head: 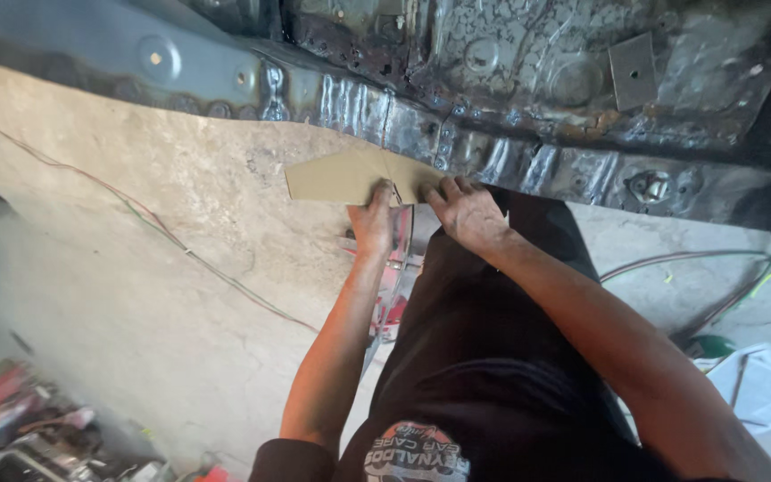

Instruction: The person holds a piece of cardboard against the exposed body panel of a car on a lift, trims the cardboard with shears to match the panel contour, and taps the panel with a hammer. They then pick up a cutting torch and ignite it, cutting along the panel edge.

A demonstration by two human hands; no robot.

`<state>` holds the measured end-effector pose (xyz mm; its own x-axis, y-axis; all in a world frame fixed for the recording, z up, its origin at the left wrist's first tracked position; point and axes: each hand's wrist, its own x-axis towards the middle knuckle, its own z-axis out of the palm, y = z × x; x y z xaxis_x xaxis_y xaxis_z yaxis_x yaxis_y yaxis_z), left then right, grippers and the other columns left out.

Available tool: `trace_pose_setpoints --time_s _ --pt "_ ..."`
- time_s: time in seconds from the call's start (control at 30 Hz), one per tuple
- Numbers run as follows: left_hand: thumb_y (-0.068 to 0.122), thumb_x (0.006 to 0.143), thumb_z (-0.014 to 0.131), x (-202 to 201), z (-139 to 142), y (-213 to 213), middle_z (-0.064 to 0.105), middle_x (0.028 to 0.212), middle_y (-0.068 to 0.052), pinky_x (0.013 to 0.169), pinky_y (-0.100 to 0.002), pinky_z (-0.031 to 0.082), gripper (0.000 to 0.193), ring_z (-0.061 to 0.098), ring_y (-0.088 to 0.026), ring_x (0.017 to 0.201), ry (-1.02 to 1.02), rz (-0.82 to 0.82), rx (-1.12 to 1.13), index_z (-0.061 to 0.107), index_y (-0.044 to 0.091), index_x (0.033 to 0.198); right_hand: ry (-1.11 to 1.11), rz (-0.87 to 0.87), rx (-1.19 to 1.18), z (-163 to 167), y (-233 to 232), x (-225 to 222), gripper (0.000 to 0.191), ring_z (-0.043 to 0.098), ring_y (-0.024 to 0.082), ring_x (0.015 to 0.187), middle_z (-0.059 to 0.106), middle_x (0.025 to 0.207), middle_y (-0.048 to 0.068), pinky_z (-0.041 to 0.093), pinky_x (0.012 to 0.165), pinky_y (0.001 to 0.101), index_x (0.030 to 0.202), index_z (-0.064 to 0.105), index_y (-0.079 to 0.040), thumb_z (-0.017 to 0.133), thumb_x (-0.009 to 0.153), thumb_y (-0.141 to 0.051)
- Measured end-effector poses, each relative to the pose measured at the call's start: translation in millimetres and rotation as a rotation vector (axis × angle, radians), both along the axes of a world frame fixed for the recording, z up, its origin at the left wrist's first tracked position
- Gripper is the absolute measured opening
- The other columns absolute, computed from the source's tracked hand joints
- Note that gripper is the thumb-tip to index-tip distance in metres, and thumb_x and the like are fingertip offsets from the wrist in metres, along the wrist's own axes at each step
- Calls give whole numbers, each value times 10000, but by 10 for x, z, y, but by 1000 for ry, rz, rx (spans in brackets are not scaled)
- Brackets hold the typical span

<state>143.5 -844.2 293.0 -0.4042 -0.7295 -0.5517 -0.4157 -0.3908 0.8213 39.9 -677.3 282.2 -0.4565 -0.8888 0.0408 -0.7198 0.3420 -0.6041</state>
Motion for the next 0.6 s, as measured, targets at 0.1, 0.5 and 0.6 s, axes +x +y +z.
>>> trace_pose_setpoints --time_s 0.1,0.5,0.6 --pt "54 942 687 -38 16 -134 648 1087 -122 651 -398 634 272 660 -207 927 17 27 18 597 -16 1189 -70 -27 3 -148 -16 1 490 667 327 995 634 1053 150 608 767 430 1302 637 -65 645 814 -99" --pt "44 934 659 -10 51 -283 644 1198 -180 726 -468 676 330 698 -294 1054 47 -28 84 559 -32 1240 -89 -72 -34 -312 -84 127 463 689 345 972 632 1071 178 618 708 412 1281 652 -51 665 823 -115" --pt "39 924 664 21 -22 -394 610 1213 -186 755 -477 655 360 688 -289 1083 19 -63 98 531 -23 1253 -35 -149 -57 -335 -158 203 447 689 350 990 638 1075 174 617 699 406 1257 663 -76 661 813 -121"
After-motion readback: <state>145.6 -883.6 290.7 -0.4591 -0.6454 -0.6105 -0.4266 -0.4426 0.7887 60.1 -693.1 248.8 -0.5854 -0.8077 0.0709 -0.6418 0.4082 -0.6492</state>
